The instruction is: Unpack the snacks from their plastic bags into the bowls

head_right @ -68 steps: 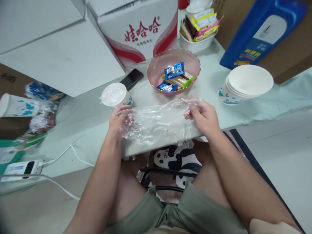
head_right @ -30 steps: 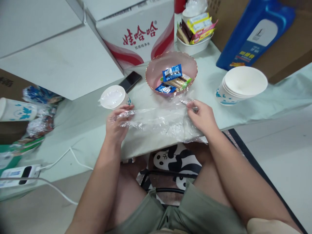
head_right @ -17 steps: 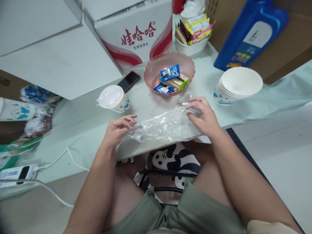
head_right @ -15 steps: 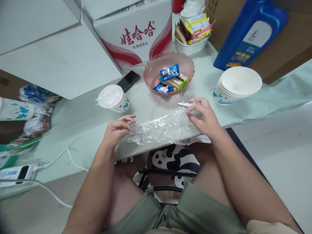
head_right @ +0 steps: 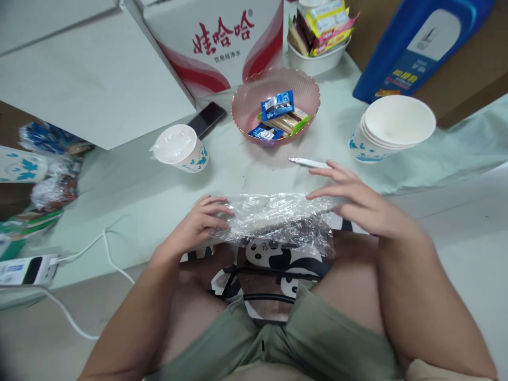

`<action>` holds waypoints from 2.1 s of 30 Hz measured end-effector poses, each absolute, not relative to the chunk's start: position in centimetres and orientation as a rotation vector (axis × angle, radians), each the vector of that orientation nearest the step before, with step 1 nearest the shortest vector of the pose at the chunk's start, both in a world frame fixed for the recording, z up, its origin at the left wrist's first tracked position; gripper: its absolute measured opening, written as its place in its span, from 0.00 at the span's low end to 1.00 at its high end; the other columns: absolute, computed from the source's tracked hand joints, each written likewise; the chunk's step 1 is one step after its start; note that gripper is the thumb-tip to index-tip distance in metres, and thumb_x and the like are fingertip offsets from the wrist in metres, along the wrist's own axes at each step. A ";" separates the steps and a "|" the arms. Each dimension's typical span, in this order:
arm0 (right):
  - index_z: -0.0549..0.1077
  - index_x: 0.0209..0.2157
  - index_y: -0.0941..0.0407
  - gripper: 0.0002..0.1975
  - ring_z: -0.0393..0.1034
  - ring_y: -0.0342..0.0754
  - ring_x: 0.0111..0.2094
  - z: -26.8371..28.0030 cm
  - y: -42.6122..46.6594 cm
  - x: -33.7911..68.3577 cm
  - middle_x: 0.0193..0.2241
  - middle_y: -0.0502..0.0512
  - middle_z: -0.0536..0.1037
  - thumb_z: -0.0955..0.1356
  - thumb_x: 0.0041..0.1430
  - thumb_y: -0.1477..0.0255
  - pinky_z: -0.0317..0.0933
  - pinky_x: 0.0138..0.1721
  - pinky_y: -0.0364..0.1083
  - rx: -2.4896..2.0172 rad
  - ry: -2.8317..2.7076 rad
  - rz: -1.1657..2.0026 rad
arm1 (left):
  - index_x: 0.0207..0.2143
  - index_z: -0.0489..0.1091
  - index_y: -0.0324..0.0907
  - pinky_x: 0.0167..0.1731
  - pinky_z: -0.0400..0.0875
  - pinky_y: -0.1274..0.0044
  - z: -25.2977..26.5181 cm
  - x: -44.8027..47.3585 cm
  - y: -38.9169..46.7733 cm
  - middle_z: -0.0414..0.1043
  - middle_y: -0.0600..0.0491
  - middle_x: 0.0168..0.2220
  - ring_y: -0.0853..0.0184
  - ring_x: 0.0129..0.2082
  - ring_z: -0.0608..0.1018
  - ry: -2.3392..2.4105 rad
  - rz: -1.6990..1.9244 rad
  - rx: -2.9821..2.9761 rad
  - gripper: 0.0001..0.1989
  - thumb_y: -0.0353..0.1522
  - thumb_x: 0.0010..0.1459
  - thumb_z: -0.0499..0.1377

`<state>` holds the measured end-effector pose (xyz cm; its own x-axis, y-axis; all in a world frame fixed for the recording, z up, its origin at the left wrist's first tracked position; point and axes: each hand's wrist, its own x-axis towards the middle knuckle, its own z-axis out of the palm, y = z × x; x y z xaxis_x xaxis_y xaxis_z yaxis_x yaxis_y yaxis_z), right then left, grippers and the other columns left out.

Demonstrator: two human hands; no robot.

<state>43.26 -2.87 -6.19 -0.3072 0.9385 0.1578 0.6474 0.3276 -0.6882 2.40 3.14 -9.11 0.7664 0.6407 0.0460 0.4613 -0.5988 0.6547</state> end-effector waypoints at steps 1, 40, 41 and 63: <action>0.81 0.38 0.45 0.11 0.63 0.63 0.65 -5.7 -2.6 42.6 0.57 0.52 0.77 0.66 0.57 0.66 0.53 0.65 0.67 -1.412 -1.977 0.637 | 0.33 0.82 0.55 0.66 0.51 0.52 -9.1 2.5 2.9 0.82 0.55 0.48 0.55 0.62 0.72 0.833 0.336 2.332 0.20 0.20 0.51 0.59; 0.76 0.45 0.52 0.10 0.70 0.44 0.19 -7.5 -0.6 28.4 0.21 0.49 0.78 0.69 0.63 0.71 0.65 0.22 0.44 -1.323 -0.852 1.922 | 0.62 0.56 0.69 0.61 0.67 0.57 -7.5 8.9 4.3 0.38 0.60 0.75 0.47 0.74 0.48 0.806 1.153 0.935 0.52 0.27 0.40 0.75; 0.75 0.49 0.52 0.12 0.71 0.45 0.20 -7.5 -0.7 28.5 0.21 0.49 0.78 0.68 0.63 0.71 0.66 0.22 0.44 -1.323 -0.884 1.871 | 0.63 0.56 0.68 0.61 0.68 0.58 -7.6 8.7 4.1 0.38 0.59 0.75 0.47 0.74 0.50 0.833 1.145 0.903 0.51 0.27 0.41 0.75; 0.73 0.23 0.56 0.11 0.69 0.38 0.24 -8.1 1.0 30.7 0.49 0.57 0.77 0.76 0.46 0.66 0.66 0.28 0.45 -1.168 -0.939 1.419 | 0.30 0.78 0.40 0.30 0.72 0.77 -7.7 7.2 4.4 0.79 0.51 0.28 0.69 0.26 0.78 0.884 0.780 1.256 0.13 0.40 0.49 0.71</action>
<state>30.68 1.01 -8.08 -0.0012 0.9850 -0.1725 -0.2261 -0.1684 -0.9594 7.15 4.38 -7.66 0.4607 0.8784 -0.1272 -0.0170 0.1520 0.9882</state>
